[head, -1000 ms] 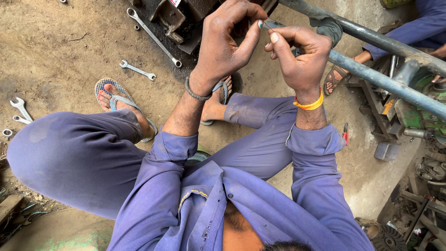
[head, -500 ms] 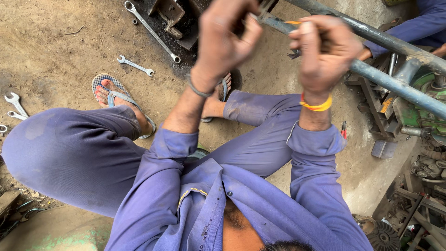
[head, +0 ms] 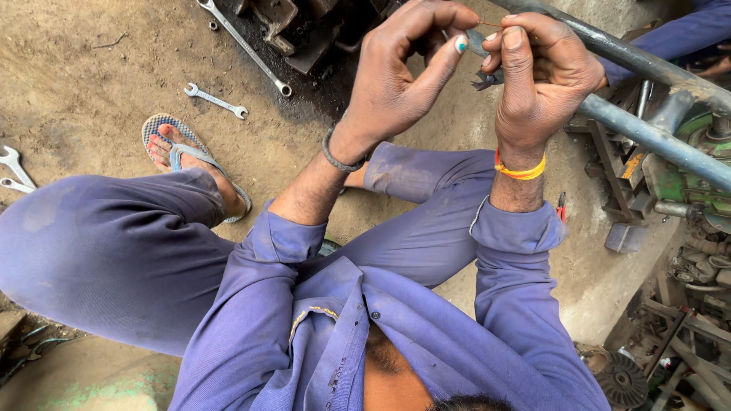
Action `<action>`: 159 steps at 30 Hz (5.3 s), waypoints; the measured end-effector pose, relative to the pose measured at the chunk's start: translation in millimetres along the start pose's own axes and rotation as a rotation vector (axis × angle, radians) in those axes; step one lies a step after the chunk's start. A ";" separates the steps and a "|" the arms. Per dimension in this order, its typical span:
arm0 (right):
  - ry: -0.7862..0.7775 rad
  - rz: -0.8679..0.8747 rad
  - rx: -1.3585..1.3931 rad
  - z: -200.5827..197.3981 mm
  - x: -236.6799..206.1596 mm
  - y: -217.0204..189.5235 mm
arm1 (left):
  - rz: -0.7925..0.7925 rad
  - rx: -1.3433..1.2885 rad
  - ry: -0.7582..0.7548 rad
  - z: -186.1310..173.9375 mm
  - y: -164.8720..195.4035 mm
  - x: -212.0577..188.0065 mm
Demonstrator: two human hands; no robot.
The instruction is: The person sits on the ground and works on a small red engine, handling a thin wire or string and small metal parts near the belt and pulley area. They repeatedly thread and adjust the wire through components while occasionally reaching for tools on the ground.
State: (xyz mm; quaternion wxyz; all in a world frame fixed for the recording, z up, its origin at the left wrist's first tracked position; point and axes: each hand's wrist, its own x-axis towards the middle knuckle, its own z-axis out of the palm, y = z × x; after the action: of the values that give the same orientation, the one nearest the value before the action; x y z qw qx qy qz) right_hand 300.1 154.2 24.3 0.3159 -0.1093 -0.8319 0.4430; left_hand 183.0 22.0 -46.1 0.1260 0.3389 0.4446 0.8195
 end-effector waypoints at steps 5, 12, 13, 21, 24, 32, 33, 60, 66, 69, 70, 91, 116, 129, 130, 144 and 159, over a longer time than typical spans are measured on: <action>-0.037 -0.009 -0.010 2.2 -0.1 -2.5 | 0.020 -0.020 0.011 1.9 -1.6 -0.6; -0.062 0.025 0.035 3.0 0.1 -1.4 | 0.035 -0.023 0.016 1.2 -3.1 -1.2; -0.059 0.035 0.040 2.8 0.0 -1.4 | 0.030 -0.025 0.018 1.3 -3.3 -1.2; -0.033 0.134 0.036 6.1 -0.9 -10.8 | 0.041 0.037 0.056 -0.2 4.2 1.7; -0.071 0.127 -0.027 7.5 4.7 -19.7 | 0.070 0.081 0.036 -5.5 14.0 9.1; -0.309 -0.107 -0.445 2.7 24.5 -43.4 | 0.130 0.207 -0.129 -19.7 27.6 17.0; -0.319 -0.117 -0.455 3.0 25.3 -44.2 | 0.140 0.213 -0.134 -18.4 26.8 16.6; 0.123 0.150 0.275 -15.9 21.6 -9.1 | -0.003 0.249 -0.139 -8.9 4.7 10.8; 0.168 0.130 0.273 -12.1 23.7 -15.4 | -0.062 0.267 -0.105 -5.6 22.0 17.0; 0.184 0.081 0.228 -10.9 23.6 -17.1 | -0.075 0.243 -0.107 -4.5 25.4 17.7; 0.184 0.067 0.215 -10.3 23.0 -17.1 | -0.075 0.234 -0.108 -4.3 25.7 16.6; -0.039 -0.069 -0.130 21.4 15.8 -17.2 | -0.141 0.165 0.083 8.0 22.9 12.0; -0.145 -0.153 -0.143 12.6 14.6 -20.1 | -0.548 -0.640 -0.084 -17.4 7.1 19.0; -0.213 -0.157 -0.137 -2.9 12.0 -23.3 | -0.175 -0.095 -0.103 -5.9 16.1 6.1; -0.235 -0.189 -0.181 -5.0 13.6 -23.1 | -0.186 -0.104 -0.129 -6.6 16.2 6.0; -0.345 -0.208 -0.213 -7.6 18.0 -29.6 | -0.196 -0.188 -0.280 -29.1 13.6 12.2; -0.554 -0.252 -0.267 -7.8 15.5 -37.1 | -0.418 -0.262 -0.555 -50.4 15.2 12.5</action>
State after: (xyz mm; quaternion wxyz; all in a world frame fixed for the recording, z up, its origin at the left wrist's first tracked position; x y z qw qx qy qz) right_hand 296.6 144.9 64.1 0.1128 0.0786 -0.9438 0.3007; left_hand 141.5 -12.8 -47.0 0.4486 0.4311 0.3446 0.7030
